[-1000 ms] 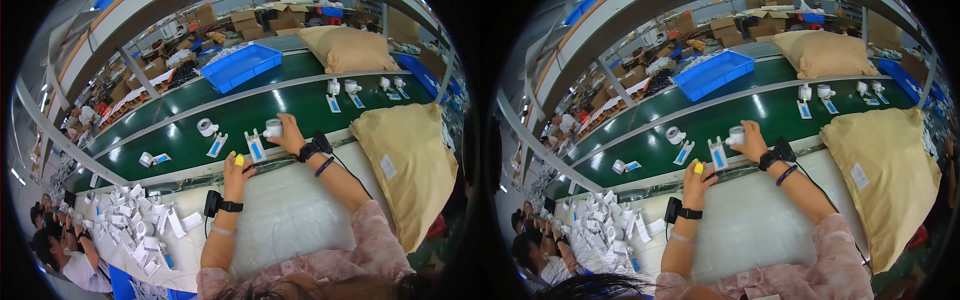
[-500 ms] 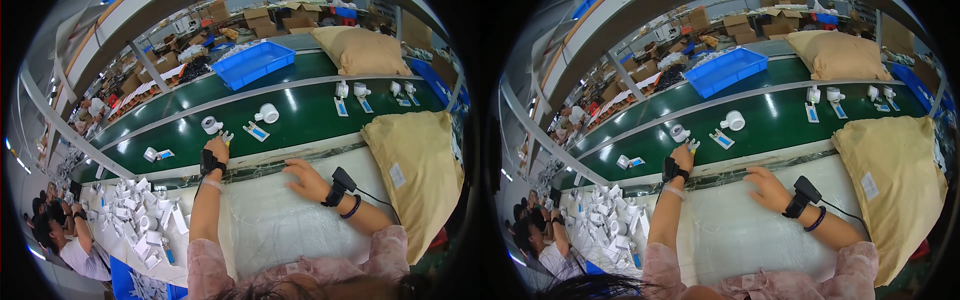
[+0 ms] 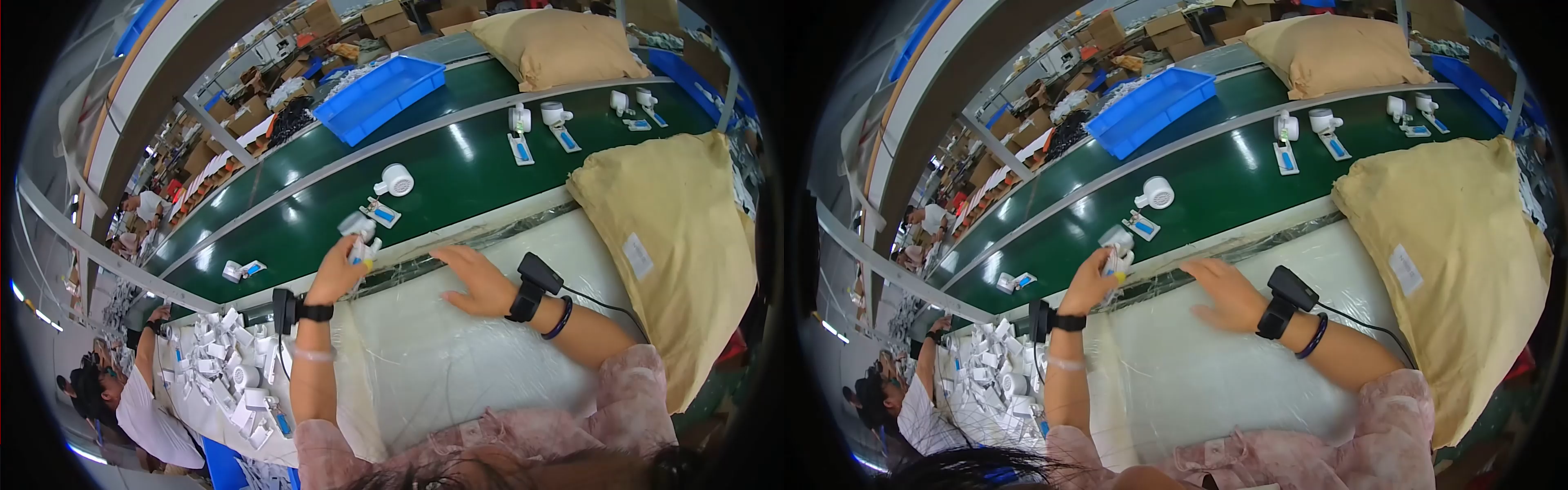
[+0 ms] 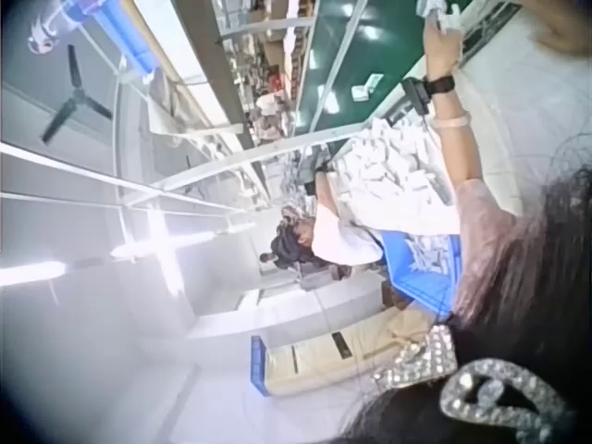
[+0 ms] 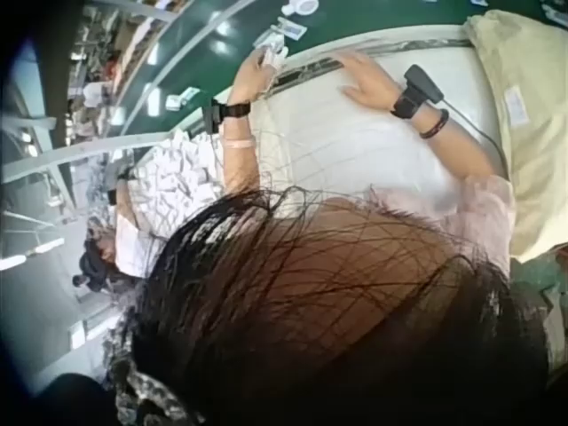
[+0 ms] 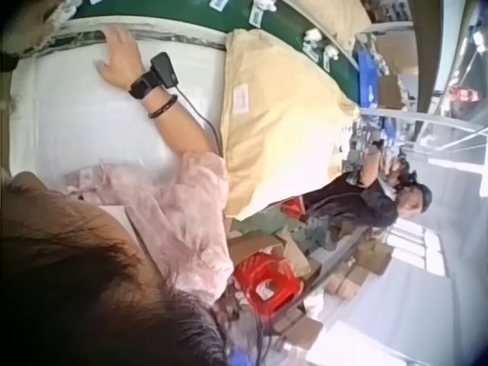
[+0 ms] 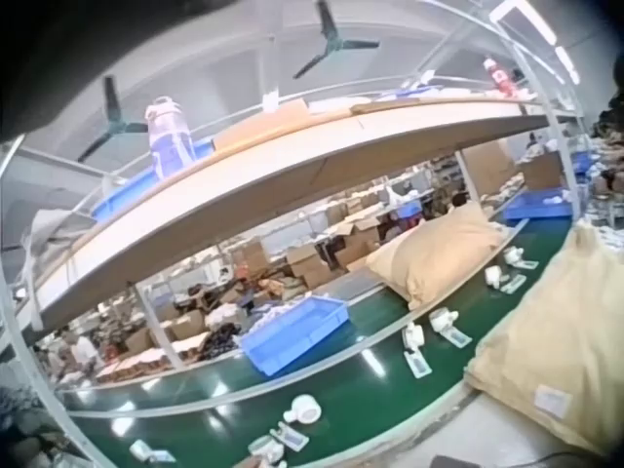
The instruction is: The person assembles handheld fans by picking up a white plastic housing and a motor, fitting the motor and a battery into the housing, and snapping a fan head and a back cover onto the assembly before placing the completed fan back onto the belt.
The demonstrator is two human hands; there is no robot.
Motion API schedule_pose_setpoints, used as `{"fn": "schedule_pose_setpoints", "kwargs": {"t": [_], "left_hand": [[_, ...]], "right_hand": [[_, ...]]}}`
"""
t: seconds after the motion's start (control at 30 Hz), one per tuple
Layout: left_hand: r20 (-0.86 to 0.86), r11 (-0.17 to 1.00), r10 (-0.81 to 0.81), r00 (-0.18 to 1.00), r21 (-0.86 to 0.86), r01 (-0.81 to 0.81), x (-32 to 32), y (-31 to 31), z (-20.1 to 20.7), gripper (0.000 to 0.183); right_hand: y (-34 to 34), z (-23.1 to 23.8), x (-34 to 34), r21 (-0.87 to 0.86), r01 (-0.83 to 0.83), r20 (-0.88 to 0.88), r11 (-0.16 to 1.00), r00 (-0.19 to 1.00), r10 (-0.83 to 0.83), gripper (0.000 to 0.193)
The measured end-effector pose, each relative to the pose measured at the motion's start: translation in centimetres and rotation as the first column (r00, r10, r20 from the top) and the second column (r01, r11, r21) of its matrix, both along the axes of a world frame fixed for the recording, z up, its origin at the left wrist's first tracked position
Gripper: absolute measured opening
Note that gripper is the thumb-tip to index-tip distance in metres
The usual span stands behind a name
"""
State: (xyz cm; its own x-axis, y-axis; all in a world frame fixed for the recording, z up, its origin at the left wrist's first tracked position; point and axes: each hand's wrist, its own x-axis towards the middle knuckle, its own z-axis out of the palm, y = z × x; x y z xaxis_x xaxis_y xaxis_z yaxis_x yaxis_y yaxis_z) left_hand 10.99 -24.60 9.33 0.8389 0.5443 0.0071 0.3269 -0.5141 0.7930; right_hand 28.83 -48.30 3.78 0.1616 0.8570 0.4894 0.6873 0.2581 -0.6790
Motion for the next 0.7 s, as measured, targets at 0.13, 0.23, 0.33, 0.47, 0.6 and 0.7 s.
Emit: {"fn": "schedule_pose_setpoints", "kwargs": {"t": [0.13, 0.23, 0.33, 0.47, 0.6, 0.7], "left_hand": [[-0.239, 0.934, -0.269, 0.933, -0.302, 0.192, -1.2, -6.5, 4.2, 0.053], [-0.036, 0.796, -0.532, 0.846, -0.362, 0.485, -1.4, -7.9, 2.0, 0.052], [-0.181, 0.8, -0.572, 0.8, -0.339, 0.495, -1.2, -9.2, 2.2, 0.052], [-0.382, 0.897, -0.435, 0.815, -0.259, 0.358, -0.9, -10.6, 3.5, 0.049], [-0.428, 0.893, -0.202, 0.881, 0.288, 0.345, -1.4, -10.1, 0.0, 0.049], [-0.204, 0.883, 0.055, 0.977, 0.467, 0.048, -0.2, -10.8, 0.1, 0.048]], "right_hand": [[0.4, 1.4, 0.4, 0.103, 0.025, 0.072, 0.994, 0.997, -0.032, 0.064], [0.2, 2.3, 0.9, 0.15, -0.08, 0.211, 0.985, 0.976, 0.048, 0.054], [0.0, 1.7, 1.7, 0.039, -0.223, 0.354, 0.974, 0.915, 0.195, 0.04], [-0.2, 2.1, 1.7, -0.157, -0.239, 0.2, 0.958, 0.943, 0.268, 0.028], [-0.7, 3.6, 1.3, -0.21, -0.129, 0.152, 0.969, 0.975, 0.163, 0.022], [-0.5, 3.2, 1.1, -0.281, -0.103, 0.244, 0.954, 0.954, 0.175, 0.024]]}}
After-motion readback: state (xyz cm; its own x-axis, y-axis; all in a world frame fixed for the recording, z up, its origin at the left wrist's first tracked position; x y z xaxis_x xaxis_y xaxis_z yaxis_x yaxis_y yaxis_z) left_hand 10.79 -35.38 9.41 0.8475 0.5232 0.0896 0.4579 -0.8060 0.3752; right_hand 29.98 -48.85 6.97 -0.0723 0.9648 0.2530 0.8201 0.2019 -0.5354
